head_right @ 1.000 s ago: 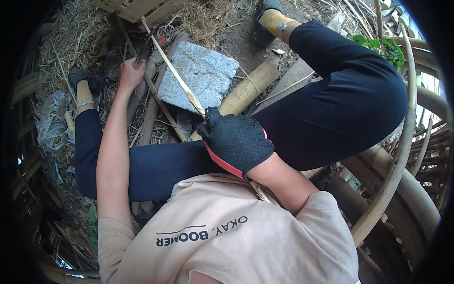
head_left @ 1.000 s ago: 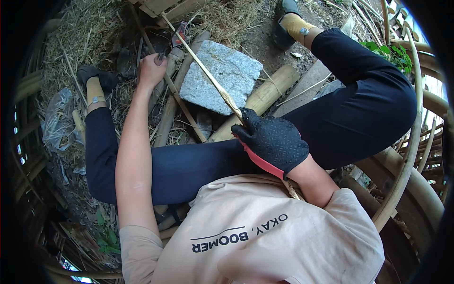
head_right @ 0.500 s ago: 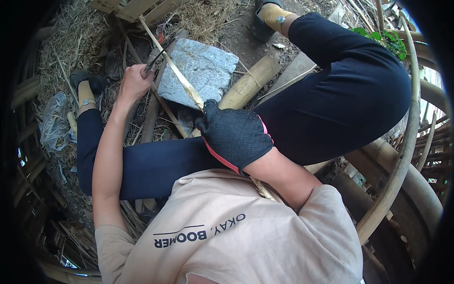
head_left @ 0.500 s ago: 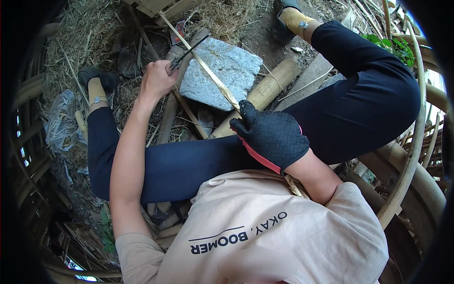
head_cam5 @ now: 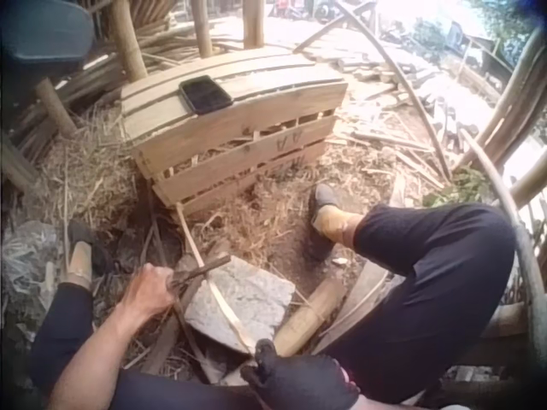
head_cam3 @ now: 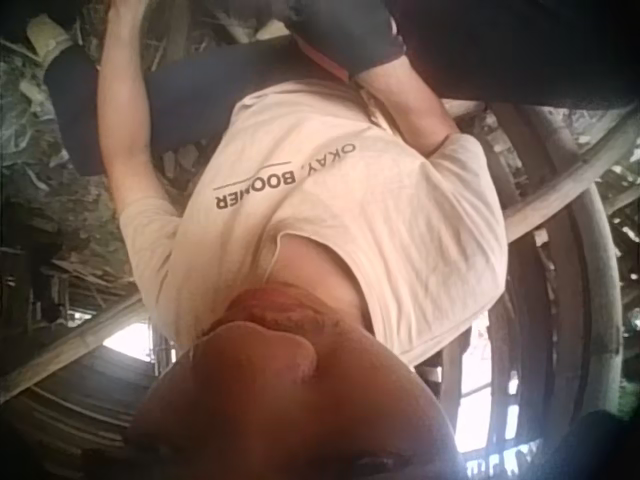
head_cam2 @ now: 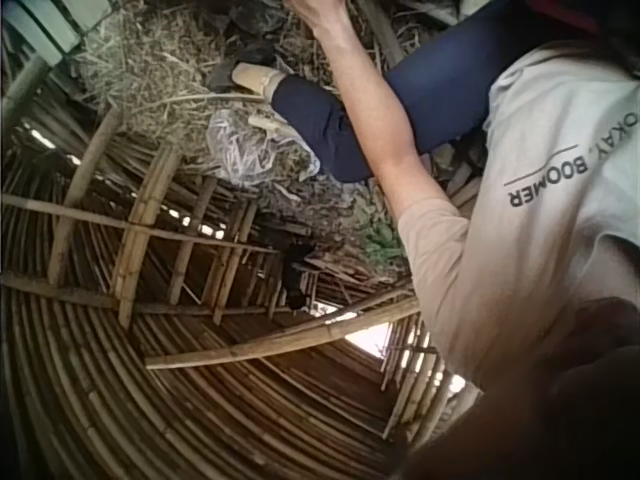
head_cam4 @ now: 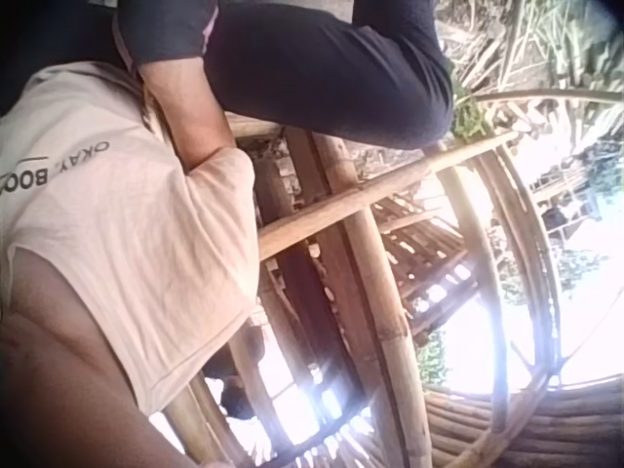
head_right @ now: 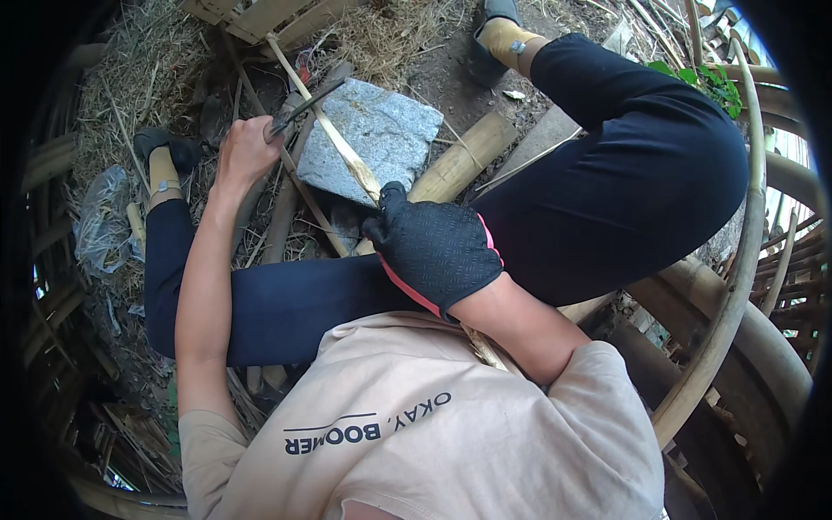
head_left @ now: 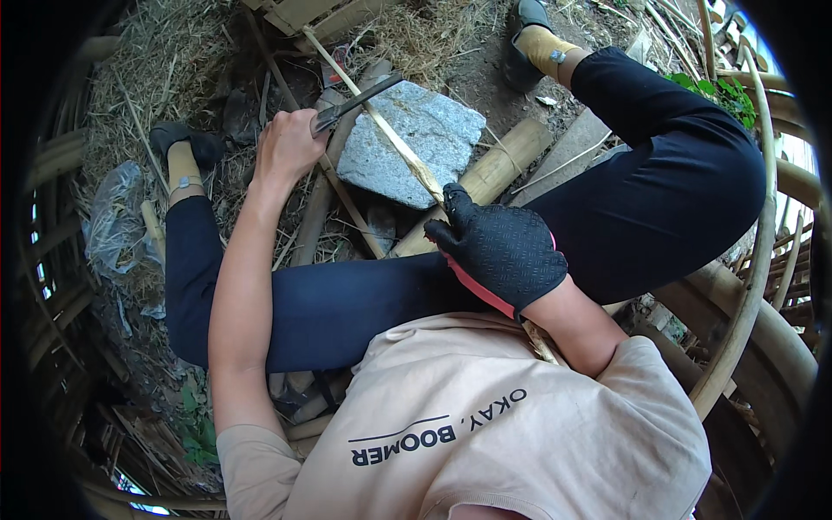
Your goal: The person shaves a thin strip of wood with a large knife, holding the piece over a stone block and bamboo poles while sitting on the ground.
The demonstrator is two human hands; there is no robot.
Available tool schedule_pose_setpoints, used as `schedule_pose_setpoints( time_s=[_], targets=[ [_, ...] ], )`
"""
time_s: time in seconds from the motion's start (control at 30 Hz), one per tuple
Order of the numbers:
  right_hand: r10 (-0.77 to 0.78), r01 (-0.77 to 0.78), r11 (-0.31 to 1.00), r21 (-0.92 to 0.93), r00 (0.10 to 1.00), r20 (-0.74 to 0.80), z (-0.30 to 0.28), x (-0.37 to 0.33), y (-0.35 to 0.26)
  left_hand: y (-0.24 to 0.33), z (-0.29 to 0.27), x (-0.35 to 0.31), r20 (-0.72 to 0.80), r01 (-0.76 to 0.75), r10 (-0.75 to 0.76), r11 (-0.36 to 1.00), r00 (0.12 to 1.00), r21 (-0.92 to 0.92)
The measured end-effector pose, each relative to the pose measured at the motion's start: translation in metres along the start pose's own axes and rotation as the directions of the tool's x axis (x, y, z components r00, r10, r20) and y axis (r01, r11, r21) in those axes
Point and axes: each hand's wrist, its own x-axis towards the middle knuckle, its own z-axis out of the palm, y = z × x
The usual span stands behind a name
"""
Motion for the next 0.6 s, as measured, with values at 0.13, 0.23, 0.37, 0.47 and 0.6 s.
schedule_pose_setpoints(
  time_s=[0.13, 0.23, 0.37, 0.47, 0.6],
  targets=[
    [0.027, -0.027, 1.0, -0.005, 1.0, 0.013, -0.002, 0.001, 0.0, 0.012, 0.001, -0.003, -0.006, -0.05, 0.05, 0.998, 0.999, -0.042],
    [0.035, -0.036, 0.999, 0.007, 0.999, 0.038, -0.001, 0.0, 0.002, 0.005, 0.009, 0.001, -0.033, -0.009, 0.008, 0.999, 0.999, -0.031],
    [0.017, -0.017, 1.0, -0.014, 1.0, 0.012, 0.004, 0.0, 0.004, -0.021, 0.012, 0.011, -0.063, 0.03, -0.03, 1.0, 0.998, 0.008],
    [0.02, -0.019, 1.0, -0.006, 0.999, 0.026, 0.005, 0.0, 0.006, -0.018, 0.014, 0.008, -0.026, -0.033, 0.031, 0.997, 0.999, -0.069],
    [0.025, -0.024, 1.0, -0.011, 0.999, 0.033, 0.004, -0.002, 0.007, -0.014, 0.016, 0.007, -0.034, -0.064, 0.06, 0.992, 0.998, -0.108]
  ],
)
